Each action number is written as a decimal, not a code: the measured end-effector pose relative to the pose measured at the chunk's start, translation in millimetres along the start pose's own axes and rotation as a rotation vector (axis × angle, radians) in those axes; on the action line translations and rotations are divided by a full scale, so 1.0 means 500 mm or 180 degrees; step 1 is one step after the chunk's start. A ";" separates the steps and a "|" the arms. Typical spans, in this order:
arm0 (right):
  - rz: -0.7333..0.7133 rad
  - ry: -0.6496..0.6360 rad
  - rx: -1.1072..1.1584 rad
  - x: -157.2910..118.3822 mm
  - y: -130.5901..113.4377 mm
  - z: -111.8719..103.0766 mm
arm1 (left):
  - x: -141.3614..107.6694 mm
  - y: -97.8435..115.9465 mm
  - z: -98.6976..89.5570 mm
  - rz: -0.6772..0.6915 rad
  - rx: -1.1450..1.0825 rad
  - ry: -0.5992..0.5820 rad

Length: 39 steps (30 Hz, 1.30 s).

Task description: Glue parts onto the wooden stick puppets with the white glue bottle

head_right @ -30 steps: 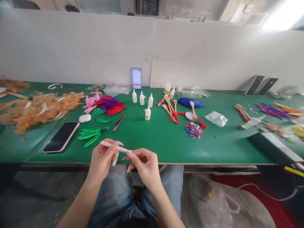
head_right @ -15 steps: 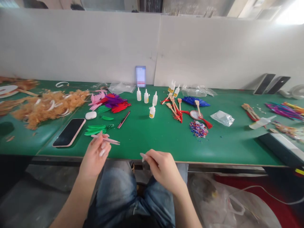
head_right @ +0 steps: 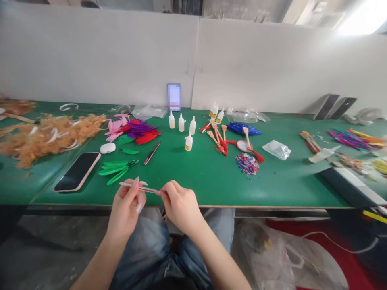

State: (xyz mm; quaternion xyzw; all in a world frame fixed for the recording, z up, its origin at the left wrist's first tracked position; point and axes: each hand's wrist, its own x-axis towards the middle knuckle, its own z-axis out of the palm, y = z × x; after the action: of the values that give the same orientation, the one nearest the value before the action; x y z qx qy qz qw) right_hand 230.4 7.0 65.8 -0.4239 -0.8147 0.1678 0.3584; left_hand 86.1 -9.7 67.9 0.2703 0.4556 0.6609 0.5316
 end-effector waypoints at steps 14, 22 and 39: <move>0.0531 -0.0235 0.0442 -0.049 0.046 -0.023 | 0.010 -0.049 0.029 -0.0173 0.0518 -0.0337; 0.1692 -0.0003 0.1290 -0.070 0.072 -0.033 | 0.028 -0.075 0.038 -0.0411 0.0488 -0.0663; 0.3416 0.1900 -0.2634 -0.230 0.462 -0.378 | 0.103 -0.069 -0.137 0.0222 0.2386 -0.1135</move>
State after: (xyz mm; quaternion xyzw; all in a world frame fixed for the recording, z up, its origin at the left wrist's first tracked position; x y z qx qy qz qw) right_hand 543.4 43.0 11.3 -0.8920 -0.3599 -0.1234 0.2443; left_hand 29.3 18.1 0.4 0.5705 0.5560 0.4097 0.4443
